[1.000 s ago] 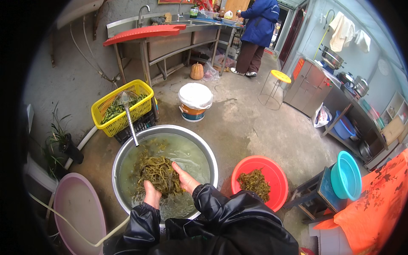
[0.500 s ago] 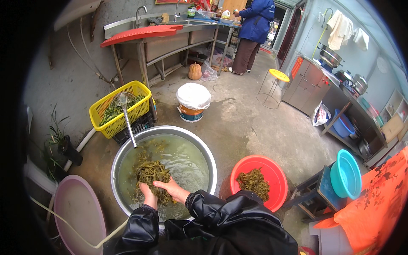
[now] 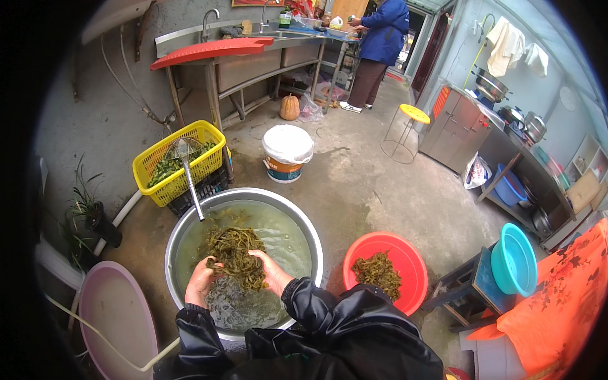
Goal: The person repeatedly scoops green leafy vegetables from a large metal basin filled with water, squeezes them to remove excess water, and places them into a red plastic basin. The process is repeated multiple times throughout the clip.
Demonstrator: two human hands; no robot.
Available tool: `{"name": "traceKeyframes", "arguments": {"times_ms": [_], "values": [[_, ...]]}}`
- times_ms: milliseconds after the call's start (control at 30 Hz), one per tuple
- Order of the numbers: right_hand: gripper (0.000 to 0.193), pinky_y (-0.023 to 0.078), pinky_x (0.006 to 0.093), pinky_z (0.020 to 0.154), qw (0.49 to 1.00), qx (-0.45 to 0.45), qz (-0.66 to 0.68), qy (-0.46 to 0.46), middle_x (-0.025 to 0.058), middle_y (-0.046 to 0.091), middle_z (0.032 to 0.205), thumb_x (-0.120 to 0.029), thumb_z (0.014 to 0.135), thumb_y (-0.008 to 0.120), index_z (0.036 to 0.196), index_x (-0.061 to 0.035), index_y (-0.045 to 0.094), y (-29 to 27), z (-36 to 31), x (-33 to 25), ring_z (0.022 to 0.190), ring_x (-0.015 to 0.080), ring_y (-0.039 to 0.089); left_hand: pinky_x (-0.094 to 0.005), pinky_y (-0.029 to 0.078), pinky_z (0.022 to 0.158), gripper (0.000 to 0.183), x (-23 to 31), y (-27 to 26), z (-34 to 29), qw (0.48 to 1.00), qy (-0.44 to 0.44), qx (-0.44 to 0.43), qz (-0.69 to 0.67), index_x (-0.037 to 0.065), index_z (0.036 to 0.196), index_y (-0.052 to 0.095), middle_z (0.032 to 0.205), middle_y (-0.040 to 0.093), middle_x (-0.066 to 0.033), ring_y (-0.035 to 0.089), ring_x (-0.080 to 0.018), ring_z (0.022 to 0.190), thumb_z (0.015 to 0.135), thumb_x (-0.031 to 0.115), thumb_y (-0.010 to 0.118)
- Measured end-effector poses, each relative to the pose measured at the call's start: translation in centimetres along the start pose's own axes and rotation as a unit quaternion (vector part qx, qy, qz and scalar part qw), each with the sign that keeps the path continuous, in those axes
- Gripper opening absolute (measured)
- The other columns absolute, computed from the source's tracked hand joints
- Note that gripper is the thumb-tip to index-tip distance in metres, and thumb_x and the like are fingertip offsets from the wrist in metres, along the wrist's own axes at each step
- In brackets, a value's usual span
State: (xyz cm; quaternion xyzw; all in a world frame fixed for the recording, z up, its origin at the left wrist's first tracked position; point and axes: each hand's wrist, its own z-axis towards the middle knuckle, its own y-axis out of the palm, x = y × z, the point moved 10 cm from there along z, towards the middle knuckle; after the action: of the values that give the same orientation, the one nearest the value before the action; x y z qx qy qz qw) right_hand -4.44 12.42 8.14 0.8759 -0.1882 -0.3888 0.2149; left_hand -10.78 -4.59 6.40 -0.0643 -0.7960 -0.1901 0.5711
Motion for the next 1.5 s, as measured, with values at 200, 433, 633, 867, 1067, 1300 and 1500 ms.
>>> {"name": "traceKeyframes", "arguments": {"times_ms": [200, 433, 633, 867, 1067, 1300, 1500], "values": [[0.049, 0.054, 0.0438, 0.083, 0.977, -0.130, 0.162, 0.044, 0.0101, 0.068, 0.109, -0.046, 0.083, 0.061, 0.115, -0.0081, 0.063, 3.8, 0.5, 1.5, 0.094, 0.0256, 0.067, -0.0333, 0.046, 0.083, 0.050, -5.6, -1.5, 1.5, 0.918, 0.006, 0.131, -0.373, 0.015, 0.120, 0.058, 0.109, 0.060, -0.0010, 0.056, -0.0178, 0.098, 0.084, 0.048, 0.068], [0.044, 0.056, 0.0425, 0.080, 0.965, -0.166, 0.151, 0.137, 0.0090, 0.070, 0.103, -0.043, 0.085, 0.060, 0.111, -0.0078, 0.064, 4.9, 1.1, 5.0, 0.090, 0.0250, 0.068, -0.0363, 0.040, 0.103, 0.074, 5.5, 4.7, -3.5, 0.923, 0.176, -0.087, -0.330, 0.012, 0.142, 0.042, 0.137, 0.050, -0.0040, 0.049, -0.0215, 0.121, 0.088, 0.060, 0.055], [0.048, 0.056, 0.0375, 0.080, 0.994, -0.087, -0.011, 0.064, 0.0059, 0.068, 0.109, -0.041, 0.088, 0.058, 0.123, -0.0084, 0.057, 2.4, 1.8, 4.1, 0.094, 0.0196, 0.067, -0.0330, 0.040, 0.102, 0.076, 7.9, 5.0, -6.6, 0.967, 0.164, -0.018, -0.192, 0.009, 0.143, 0.042, 0.135, 0.052, -0.0063, 0.051, -0.0213, 0.120, 0.084, 0.051, 0.065], [0.033, 0.053, 0.0334, 0.076, 0.997, -0.032, -0.059, -0.046, 0.0082, 0.067, 0.106, -0.024, 0.094, 0.055, 0.120, -0.0045, 0.060, 0.6, 3.6, 3.0, 0.090, 0.0181, 0.066, -0.0339, 0.046, 0.091, 0.061, 6.4, 5.4, -4.0, 0.981, 0.091, -0.010, -0.170, 0.007, 0.123, 0.054, 0.112, 0.061, -0.0045, 0.057, -0.0189, 0.103, 0.069, 0.019, 0.078], [0.030, 0.050, 0.0299, 0.071, 0.979, 0.022, -0.088, -0.181, 0.0072, 0.067, 0.100, -0.010, 0.089, 0.058, 0.118, -0.0024, 0.060, -0.5, 4.3, 1.5, 0.082, 0.0146, 0.062, -0.0309, 0.047, 0.083, 0.044, 3.4, 3.4, -1.2, 0.968, 0.150, 0.115, -0.165, 0.005, 0.113, 0.058, 0.102, 0.062, -0.0010, 0.058, -0.0157, 0.092, 0.073, 0.016, 0.075], [0.035, 0.049, 0.0311, 0.068, 0.926, 0.073, -0.257, -0.265, 0.0091, 0.068, 0.092, -0.010, 0.085, 0.058, 0.119, -0.0013, 0.058, -1.8, 5.1, 0.8, 0.075, 0.0165, 0.062, -0.0298, 0.048, 0.078, 0.030, -0.9, 0.5, -0.3, 0.935, 0.193, 0.258, -0.151, 0.001, 0.109, 0.059, 0.099, 0.064, -0.0028, 0.059, -0.0154, 0.087, 0.080, 0.002, 0.066], [0.053, 0.047, 0.0343, 0.088, 0.883, 0.113, -0.397, -0.225, 0.0178, 0.064, 0.112, -0.021, 0.085, 0.060, 0.132, -0.0015, 0.045, -1.8, 3.8, 0.7, 0.101, 0.0257, 0.061, -0.0296, 0.049, 0.073, 0.021, -4.9, -1.2, 0.3, 0.897, 0.189, 0.322, -0.236, 0.001, 0.103, 0.062, 0.094, 0.065, -0.0048, 0.061, -0.0166, 0.081, 0.082, -0.001, 0.062]]}}
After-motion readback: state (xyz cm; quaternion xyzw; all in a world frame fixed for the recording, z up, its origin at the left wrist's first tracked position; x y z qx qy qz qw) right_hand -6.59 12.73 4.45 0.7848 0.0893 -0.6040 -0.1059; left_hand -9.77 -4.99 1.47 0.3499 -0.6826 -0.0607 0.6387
